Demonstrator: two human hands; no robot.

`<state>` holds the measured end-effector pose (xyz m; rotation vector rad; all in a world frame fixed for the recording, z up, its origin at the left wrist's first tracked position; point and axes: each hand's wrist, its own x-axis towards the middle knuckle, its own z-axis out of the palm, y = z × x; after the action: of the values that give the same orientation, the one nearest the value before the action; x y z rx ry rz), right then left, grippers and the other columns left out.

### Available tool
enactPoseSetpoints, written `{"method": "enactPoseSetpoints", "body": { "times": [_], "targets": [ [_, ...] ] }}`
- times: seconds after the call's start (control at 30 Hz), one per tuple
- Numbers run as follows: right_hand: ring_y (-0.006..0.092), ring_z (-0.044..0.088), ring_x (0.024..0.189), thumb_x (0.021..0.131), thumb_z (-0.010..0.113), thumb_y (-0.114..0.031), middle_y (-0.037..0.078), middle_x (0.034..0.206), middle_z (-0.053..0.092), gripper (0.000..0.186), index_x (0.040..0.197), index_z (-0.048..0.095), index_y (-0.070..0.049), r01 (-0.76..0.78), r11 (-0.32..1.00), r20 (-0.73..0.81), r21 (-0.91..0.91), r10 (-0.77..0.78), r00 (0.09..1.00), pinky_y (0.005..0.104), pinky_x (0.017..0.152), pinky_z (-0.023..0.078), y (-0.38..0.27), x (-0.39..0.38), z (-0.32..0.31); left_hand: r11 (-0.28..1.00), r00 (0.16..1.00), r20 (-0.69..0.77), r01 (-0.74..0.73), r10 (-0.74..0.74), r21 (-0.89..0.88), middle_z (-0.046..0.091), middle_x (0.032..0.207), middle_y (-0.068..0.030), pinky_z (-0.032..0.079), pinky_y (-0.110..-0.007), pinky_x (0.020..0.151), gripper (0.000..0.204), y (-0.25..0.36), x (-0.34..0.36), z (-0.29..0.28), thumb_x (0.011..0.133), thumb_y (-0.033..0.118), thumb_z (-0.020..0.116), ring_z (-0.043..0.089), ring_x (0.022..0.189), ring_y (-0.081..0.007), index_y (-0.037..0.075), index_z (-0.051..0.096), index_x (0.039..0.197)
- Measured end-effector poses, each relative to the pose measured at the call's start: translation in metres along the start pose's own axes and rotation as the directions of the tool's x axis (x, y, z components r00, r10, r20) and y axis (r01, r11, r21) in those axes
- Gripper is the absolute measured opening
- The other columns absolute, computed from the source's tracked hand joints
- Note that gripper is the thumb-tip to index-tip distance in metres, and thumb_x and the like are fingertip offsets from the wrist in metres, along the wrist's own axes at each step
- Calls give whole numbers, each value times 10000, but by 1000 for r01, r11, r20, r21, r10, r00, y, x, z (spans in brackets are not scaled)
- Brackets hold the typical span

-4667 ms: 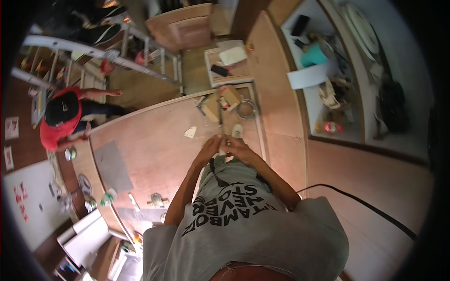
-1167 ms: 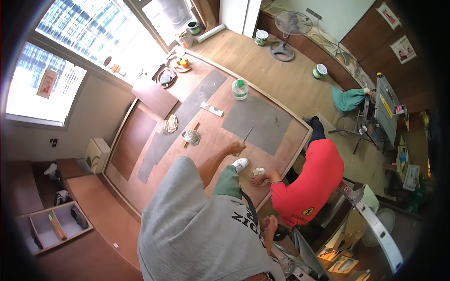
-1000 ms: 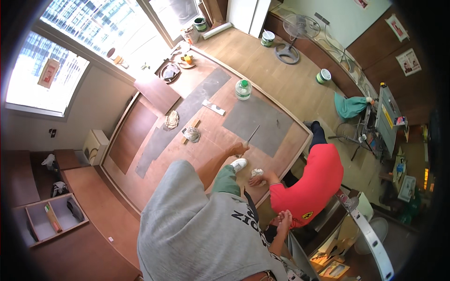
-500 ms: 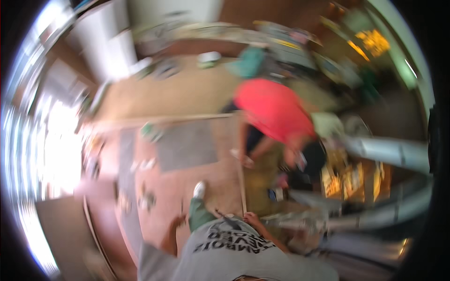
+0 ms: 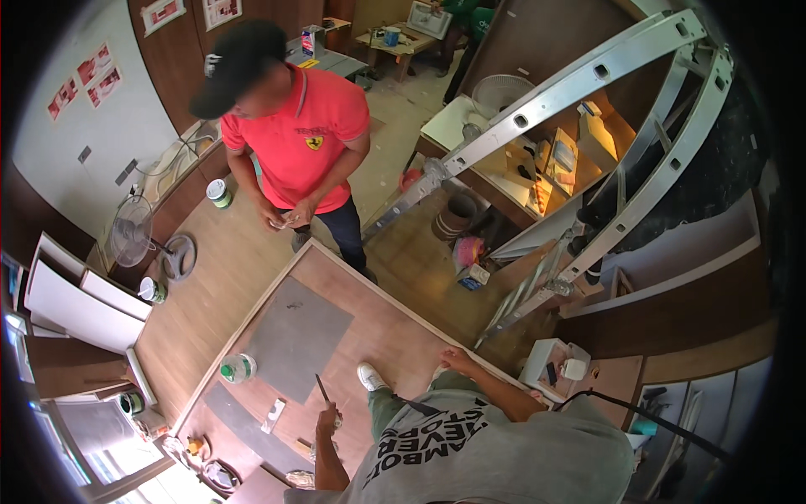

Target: The person pours a yellow liquid from a plastic bottle onto a small rectangular wooden block, ensuring the surface is saturated. They then place the treated block on the floor and walk around the room, briefly interacting with a shelf and a coworker before the clip ends.

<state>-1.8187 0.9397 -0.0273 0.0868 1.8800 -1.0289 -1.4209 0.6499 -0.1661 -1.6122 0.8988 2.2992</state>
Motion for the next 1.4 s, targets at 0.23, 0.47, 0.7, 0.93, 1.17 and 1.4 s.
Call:
{"method": "enactPoseSetpoints", "body": {
  "times": [0.23, 0.47, 0.7, 0.93, 1.17, 1.4],
  "targets": [
    [161, 623, 693, 840, 584, -176, 73, 844, 625, 238, 1030, 550, -39, -114, 981, -163, 157, 140, 977, 274, 593, 519, 32, -21, -34, 999, 1000, -5, -21, 21, 48, 531, 586, -42, 416, -293, 385, 335, 91, -2, 10, 894, 385, 536, 506, 446, -159, 80, 529, 754],
    [163, 621, 671, 837, 588, -182, 61, 818, 613, 196, 1006, 561, -86, -50, 954, -211, 295, 116, 971, 286, 566, 514, 65, -3, -59, 973, 992, 29, 115, -123, 200, 515, 583, -30, 424, -295, 409, 344, 108, 7, 44, 892, 415, 528, 497, 457, -148, 104, 526, 746],
    [156, 610, 659, 819, 593, -146, 58, 816, 606, 175, 982, 559, -94, -154, 945, -170, 288, 209, 963, 265, 526, 480, 15, 51, -46, 954, 978, 11, 201, -209, 223, 521, 587, -27, 401, -280, 409, 367, 102, 12, 52, 895, 430, 521, 475, 441, -146, 101, 523, 732],
    [139, 577, 654, 875, 545, -152, 60, 811, 586, 158, 1020, 530, -92, -242, 966, -71, 94, 249, 966, 243, 537, 475, -83, 190, -47, 944, 977, -126, 198, -169, 264, 576, 657, -32, 435, -307, 466, 392, 140, -4, 65, 901, 452, 488, 538, 529, -148, 88, 582, 790],
    [124, 564, 670, 894, 564, -173, 53, 819, 570, 361, 1197, 430, -31, 256, 940, 17, 227, -266, 964, 250, 547, 470, -357, 317, -45, 958, 974, -143, 205, -178, 199, 582, 664, -29, 446, -314, 472, 384, 211, 8, 88, 901, 450, 484, 546, 533, -148, 93, 594, 813],
    [113, 545, 655, 879, 583, -162, 56, 784, 575, 545, 1325, 305, -19, 495, 766, -75, 410, -513, 855, 241, 531, 443, -534, 358, -46, 964, 989, -120, 117, -90, 239, 589, 672, -26, 457, -322, 478, 379, 325, 46, 111, 901, 448, 479, 554, 538, -148, 97, 606, 836]
  ]
}}
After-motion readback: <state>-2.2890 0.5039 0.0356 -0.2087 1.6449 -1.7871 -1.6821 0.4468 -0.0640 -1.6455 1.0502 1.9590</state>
